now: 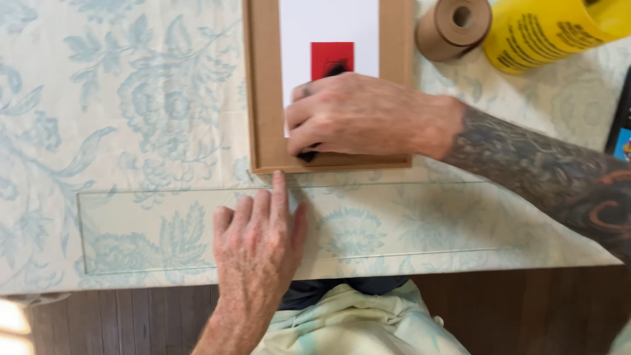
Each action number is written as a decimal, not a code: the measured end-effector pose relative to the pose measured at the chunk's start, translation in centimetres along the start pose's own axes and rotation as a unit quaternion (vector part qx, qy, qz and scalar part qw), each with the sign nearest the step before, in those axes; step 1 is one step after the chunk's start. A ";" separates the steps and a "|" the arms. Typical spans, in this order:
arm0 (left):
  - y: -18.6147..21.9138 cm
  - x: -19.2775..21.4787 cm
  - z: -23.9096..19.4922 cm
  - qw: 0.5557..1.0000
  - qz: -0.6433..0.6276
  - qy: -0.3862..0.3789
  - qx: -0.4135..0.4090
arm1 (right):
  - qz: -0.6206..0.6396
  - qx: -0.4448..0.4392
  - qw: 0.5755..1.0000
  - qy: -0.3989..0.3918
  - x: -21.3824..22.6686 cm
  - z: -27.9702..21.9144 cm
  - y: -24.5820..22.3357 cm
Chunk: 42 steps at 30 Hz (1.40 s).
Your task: Assembling a frame for a small piece of artwork by cutting cardboard backing and applying water-activated tape.
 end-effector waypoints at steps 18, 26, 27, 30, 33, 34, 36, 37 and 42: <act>8.7 0.0 2.6 0.988 -0.132 -0.024 -0.082 | -0.042 -0.139 0.978 -0.152 0.2 -8.7 -0.1; 9.1 0.3 2.8 0.986 -0.149 0.012 -0.076 | -0.070 -0.138 0.983 -0.096 0.4 -8.4 -1.7; 8.9 0.3 2.9 0.986 -0.148 0.012 -0.076 | -0.070 -0.138 0.983 -0.095 0.3 -8.6 -1.5; 8.7 0.6 3.1 0.983 -0.169 0.034 -0.063 | -0.166 -0.055 0.975 -0.138 -0.2 -9.6 -1.9; 8.6 0.6 3.0 0.983 -0.170 0.034 -0.067 | -0.158 -0.036 0.978 -0.128 0.0 -9.6 -1.8; 8.6 0.6 3.0 0.984 -0.159 0.030 -0.072 | -0.123 -0.057 0.984 -0.119 0.0 -9.6 -1.6; 8.6 0.4 2.8 0.985 -0.149 0.026 -0.076 | -0.086 -0.077 0.987 -0.111 -0.1 -9.9 -1.4; 8.6 0.3 2.7 0.984 -0.157 0.029 -0.075 | -0.093 -0.103 0.986 -0.093 0.1 -10.1 -1.2; 8.6 0.2 2.7 0.985 -0.151 0.039 -0.078 | -0.100 -0.146 0.982 -0.065 0.1 -10.3 -1.3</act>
Point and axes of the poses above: each hand's wrist, its own z-axis towards the middle knuckle, its own x-axis out of the back of the hand, y = z × x, the point moved 6 cm from there along z, towards the middle knuckle, and after that the axes turned 9 degrees about z, right-handed, at the moved point
